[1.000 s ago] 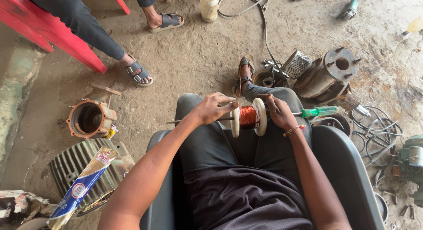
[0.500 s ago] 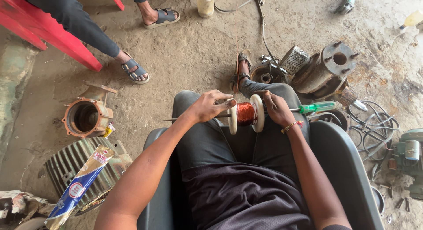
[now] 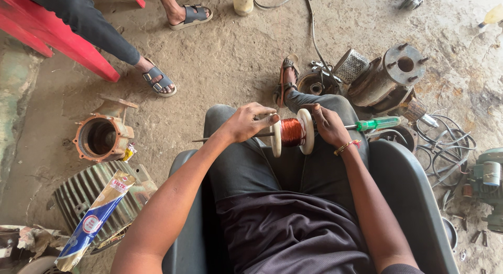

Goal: The person sits in a chair with a spool of copper wire on a metal rod across their lap and winds wire onto the spool by hand, spinning the spool and guiding the wire. Earlier they handle the wire end and adjust the spool on the rod while seated among pump and motor parts.

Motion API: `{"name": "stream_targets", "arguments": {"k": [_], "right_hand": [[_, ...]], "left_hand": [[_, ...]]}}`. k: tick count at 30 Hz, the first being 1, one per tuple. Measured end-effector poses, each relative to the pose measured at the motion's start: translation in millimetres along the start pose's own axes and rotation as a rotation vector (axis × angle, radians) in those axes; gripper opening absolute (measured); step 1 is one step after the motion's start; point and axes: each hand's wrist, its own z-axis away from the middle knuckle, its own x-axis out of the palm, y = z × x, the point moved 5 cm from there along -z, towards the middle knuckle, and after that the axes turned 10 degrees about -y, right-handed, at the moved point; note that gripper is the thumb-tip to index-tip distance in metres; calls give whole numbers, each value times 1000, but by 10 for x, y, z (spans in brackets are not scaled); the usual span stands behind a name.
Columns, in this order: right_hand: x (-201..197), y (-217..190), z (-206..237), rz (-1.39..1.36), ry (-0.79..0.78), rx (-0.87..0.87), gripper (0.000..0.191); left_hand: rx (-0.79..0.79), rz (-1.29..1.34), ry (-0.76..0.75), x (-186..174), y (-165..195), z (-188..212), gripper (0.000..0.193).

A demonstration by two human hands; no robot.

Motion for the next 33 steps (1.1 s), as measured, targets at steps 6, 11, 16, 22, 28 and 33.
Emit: {"name": "stream_targets", "arguments": {"k": [6,11,16,22,28,33], "right_hand": [[7,8,1,-11,-5,-8,61],[8,-1,0,-24,-4,-20,61],[6,19,4,8,6,19,61],[0,39,10,-1,26,36,62],[4,39,3,-17,38,-2,61],[5,38,11,-28,30,9,57]], "left_hand": [[4,-16,-16,20,17,13,84],[0,0,-31,41,-24,9,92],[-49,-77,-117,123,-106,-23,108],[-94,-121,-277,266,-151,-47,109],[-152,-140,-317,336,-139,-47,110],[-138,-136,-300,349,-116,-40,108]]}}
